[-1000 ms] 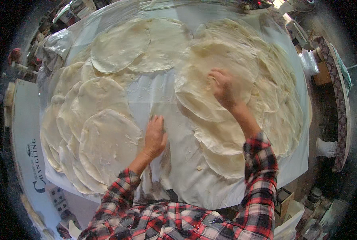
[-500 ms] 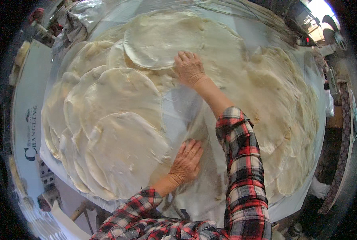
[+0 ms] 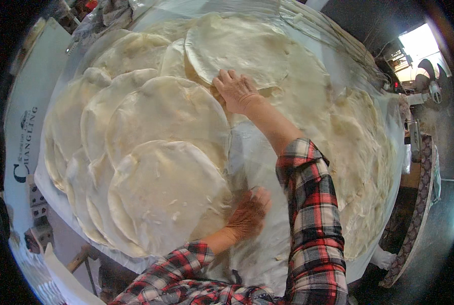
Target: The person repeatedly picks up thin, round dough sheets from a large pile on a table, unfolds them, and places them back down. The action is continuous and repetitive throughout the clip.
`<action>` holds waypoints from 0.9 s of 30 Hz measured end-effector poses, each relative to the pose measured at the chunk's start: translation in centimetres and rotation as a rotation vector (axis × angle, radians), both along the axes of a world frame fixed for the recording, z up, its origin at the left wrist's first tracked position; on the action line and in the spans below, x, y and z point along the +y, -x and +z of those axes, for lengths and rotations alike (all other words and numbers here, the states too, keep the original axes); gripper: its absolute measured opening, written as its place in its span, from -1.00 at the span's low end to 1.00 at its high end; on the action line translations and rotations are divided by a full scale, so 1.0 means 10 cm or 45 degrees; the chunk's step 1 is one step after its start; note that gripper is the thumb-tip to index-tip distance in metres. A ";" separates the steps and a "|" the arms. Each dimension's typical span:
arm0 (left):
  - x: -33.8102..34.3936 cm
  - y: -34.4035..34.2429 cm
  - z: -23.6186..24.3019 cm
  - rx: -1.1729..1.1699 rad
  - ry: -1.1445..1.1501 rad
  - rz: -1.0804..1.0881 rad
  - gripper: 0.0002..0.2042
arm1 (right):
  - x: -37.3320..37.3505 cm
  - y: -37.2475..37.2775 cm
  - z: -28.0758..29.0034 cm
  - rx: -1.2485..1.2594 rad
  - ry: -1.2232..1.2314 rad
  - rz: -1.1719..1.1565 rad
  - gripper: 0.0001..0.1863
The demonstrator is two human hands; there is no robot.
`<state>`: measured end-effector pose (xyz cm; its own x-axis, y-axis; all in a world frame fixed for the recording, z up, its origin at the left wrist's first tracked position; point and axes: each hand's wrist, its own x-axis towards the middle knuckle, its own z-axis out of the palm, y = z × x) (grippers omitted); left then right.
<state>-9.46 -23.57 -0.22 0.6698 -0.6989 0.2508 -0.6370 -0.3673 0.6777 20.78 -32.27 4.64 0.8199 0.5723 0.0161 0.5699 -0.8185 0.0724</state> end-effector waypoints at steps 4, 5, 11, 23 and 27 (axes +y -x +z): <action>-0.05 0.03 -0.08 -0.002 0.043 0.028 -0.50 | -0.02 -0.06 -0.13 -0.151 -0.003 0.021 -0.63; -0.05 0.04 -0.09 -0.015 0.057 0.037 -0.51 | -0.05 -0.06 -0.10 -0.142 0.020 0.021 -0.62; -0.03 0.06 -0.08 0.017 0.040 0.041 -0.55 | -0.12 -0.20 0.04 -0.320 0.048 -0.012 -0.80; 0.28 -0.08 0.44 0.258 0.205 -0.076 -0.66 | -0.37 1.05 2.29 -0.700 -0.200 0.292 -0.75; 0.56 -0.02 -0.05 1.778 1.906 0.098 -0.60 | -0.15 2.75 1.99 -0.289 -0.516 0.318 -0.73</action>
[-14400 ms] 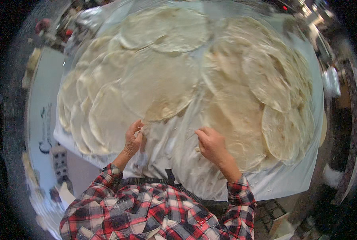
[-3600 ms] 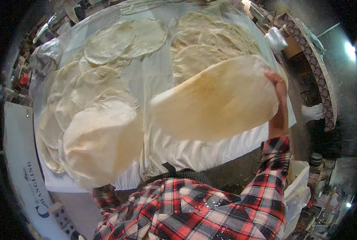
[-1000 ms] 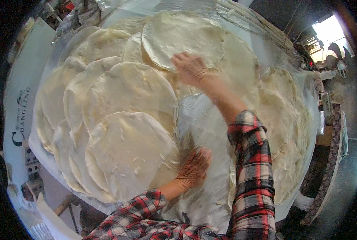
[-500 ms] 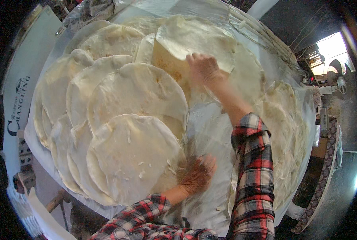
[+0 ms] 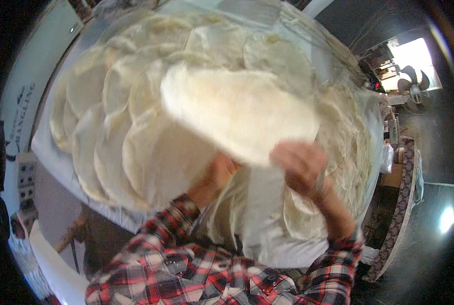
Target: The person repeatedly picks up thin, round dough sheets from a large pile on a table, unfolds them, and places them back down. The action is continuous and repetitive throughout the clip.
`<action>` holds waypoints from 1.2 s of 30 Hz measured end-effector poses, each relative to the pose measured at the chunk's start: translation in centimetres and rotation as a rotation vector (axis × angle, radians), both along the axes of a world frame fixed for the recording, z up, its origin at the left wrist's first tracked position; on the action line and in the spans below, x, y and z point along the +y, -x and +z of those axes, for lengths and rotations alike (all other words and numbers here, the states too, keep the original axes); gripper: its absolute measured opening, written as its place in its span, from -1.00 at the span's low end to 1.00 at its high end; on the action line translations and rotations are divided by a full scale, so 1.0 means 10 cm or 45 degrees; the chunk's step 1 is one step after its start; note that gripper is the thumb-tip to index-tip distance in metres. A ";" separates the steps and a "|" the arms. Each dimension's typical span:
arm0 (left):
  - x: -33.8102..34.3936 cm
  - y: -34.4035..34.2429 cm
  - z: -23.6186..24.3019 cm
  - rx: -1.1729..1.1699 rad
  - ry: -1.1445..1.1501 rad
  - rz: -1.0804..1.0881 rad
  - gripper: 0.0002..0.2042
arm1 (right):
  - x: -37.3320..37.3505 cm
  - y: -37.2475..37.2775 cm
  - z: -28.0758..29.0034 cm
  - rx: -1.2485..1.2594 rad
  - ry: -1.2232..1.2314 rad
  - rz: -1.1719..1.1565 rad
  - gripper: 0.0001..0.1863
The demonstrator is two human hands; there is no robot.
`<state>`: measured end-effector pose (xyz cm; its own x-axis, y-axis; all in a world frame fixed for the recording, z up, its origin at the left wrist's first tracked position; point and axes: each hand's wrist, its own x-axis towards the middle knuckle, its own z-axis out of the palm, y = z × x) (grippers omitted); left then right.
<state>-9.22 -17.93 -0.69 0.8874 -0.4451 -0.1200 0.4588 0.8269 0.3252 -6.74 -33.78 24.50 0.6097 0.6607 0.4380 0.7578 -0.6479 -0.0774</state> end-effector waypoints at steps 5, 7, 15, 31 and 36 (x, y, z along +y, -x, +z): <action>1.40 0.60 0.23 0.341 0.088 -0.038 -0.57 | 0.23 1.80 -0.91 0.613 -0.088 -0.177 -0.79; 1.64 0.84 0.26 0.394 0.091 -0.034 -0.55 | 0.23 2.18 -1.29 0.815 -0.005 -0.193 -0.70; 1.98 0.94 0.50 0.376 -0.116 -0.173 -0.56 | 0.86 2.04 -1.41 0.839 -0.226 -0.430 -0.69; 2.23 0.92 0.56 -0.021 -0.731 -0.466 -0.46 | 2.13 1.73 -1.70 1.174 -0.419 -0.718 -0.47; 2.26 0.84 0.55 -0.012 -0.852 -0.528 -0.43 | 2.06 1.69 -1.81 1.279 -0.616 -0.709 -0.62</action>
